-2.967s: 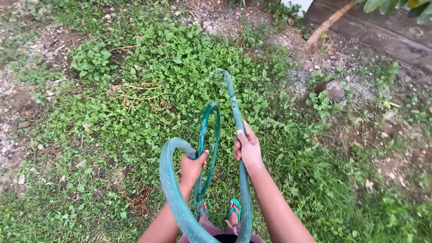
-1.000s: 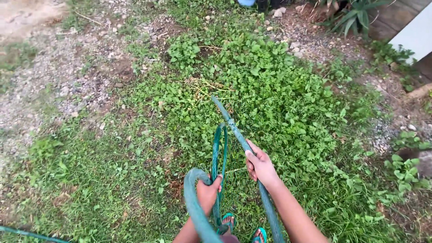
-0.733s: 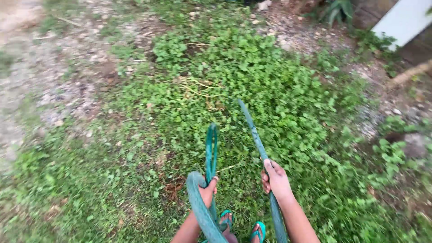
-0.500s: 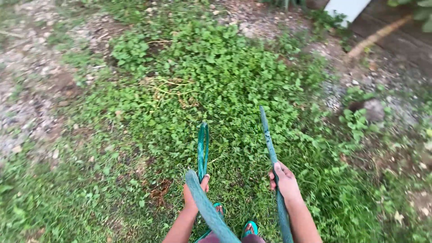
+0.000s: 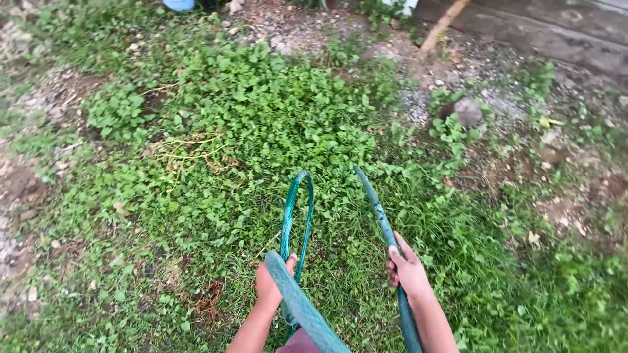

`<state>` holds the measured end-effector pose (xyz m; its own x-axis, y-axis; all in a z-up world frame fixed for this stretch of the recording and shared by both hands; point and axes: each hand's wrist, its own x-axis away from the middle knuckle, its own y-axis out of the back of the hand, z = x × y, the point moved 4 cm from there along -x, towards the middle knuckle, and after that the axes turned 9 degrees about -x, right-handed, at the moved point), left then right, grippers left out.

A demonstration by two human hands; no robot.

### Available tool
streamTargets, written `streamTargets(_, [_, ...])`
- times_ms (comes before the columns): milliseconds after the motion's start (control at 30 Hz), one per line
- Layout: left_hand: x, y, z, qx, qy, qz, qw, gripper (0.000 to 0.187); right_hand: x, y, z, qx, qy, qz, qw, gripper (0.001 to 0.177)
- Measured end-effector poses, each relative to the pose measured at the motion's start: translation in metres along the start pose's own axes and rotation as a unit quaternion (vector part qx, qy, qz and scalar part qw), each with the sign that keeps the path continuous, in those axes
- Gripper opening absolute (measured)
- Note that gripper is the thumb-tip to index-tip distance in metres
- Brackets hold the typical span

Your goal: The recorder is watering various plants in a garden area using a green garden hose.

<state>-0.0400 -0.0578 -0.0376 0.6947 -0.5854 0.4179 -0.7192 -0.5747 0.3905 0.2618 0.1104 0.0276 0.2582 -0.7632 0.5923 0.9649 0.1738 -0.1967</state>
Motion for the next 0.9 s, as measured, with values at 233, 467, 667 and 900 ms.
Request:
streamTargets(233, [0.061, -0.041, -0.005, -0.073, -0.042, 0.011, 0.996, 0.042, 0.070, 0.107, -0.021, -0.049, 0.037, -0.080, 0.995, 0.062])
streamTargets(467, [0.133, -0.059, -0.004, -0.100, -0.072, 0.020, 0.992, 0.039, 0.121, 0.204, -0.074, -0.110, 0.053, -0.143, 0.982, 0.061])
streamTargets(667, [0.177, -0.063, -0.007, -0.068, -0.056, 0.029, 0.996, 0.034, 0.145, 0.226, -0.085, -0.140, 0.061, -0.146, 0.977, 0.061])
streamTargets(900, [0.176, -0.065, 0.019, -0.063, -0.122, 0.022, 0.990, 0.038, 0.160, 0.205, -0.095, -0.082, 0.087, -0.054, 0.991, 0.043])
